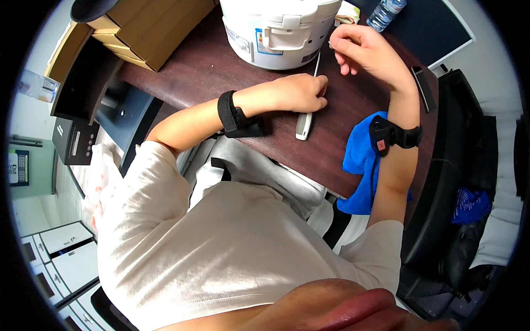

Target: The person uses a screwdriver to remove screws from a white rice cooker on a table. They open the lid, remove the inner pot, and continue unscrewing components to separate the lid from the body.

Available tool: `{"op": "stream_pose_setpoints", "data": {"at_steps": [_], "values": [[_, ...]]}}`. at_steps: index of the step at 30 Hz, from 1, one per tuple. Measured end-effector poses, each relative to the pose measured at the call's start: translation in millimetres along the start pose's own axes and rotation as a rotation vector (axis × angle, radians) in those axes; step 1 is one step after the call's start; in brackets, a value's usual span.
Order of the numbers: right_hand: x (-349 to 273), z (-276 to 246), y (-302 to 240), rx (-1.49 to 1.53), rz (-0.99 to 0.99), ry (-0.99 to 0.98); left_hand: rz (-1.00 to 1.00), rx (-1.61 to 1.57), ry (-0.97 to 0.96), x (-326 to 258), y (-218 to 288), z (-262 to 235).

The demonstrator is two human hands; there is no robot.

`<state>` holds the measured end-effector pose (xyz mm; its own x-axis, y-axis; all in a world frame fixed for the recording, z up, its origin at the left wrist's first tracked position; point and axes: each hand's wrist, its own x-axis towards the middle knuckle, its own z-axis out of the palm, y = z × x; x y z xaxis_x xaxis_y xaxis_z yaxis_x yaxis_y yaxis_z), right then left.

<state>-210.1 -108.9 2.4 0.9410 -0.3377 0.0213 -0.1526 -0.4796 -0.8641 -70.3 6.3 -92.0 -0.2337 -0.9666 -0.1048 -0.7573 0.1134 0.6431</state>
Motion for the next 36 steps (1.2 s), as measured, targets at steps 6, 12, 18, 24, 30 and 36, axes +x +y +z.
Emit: {"op": "stream_pose_setpoints", "data": {"at_steps": [6,12,18,24,30,36], "values": [[6.1,11.9,2.6,0.126,0.007,-0.124,0.059,0.089,0.146,-18.8,-2.8,-6.0],[2.1,9.9,-8.4,0.307,-0.019,-0.223,0.206,-0.054,0.71,-69.6,18.0,-35.1],[-1.5,20.8,-14.3,0.347,-0.038,-0.273,0.462,-0.107,0.843,-72.1,14.0,-50.5],[-1.0,32.3,-20.7,0.364,-0.031,-0.233,0.489,-0.08,0.829,-70.6,6.3,-53.7],[3.1,39.9,-20.2,0.425,0.004,-0.167,0.532,-0.048,0.8,-73.8,0.5,-60.9],[2.0,60.2,-29.7,0.233,-0.093,0.137,0.481,-0.129,0.827,-74.8,-3.6,-65.7]]}}
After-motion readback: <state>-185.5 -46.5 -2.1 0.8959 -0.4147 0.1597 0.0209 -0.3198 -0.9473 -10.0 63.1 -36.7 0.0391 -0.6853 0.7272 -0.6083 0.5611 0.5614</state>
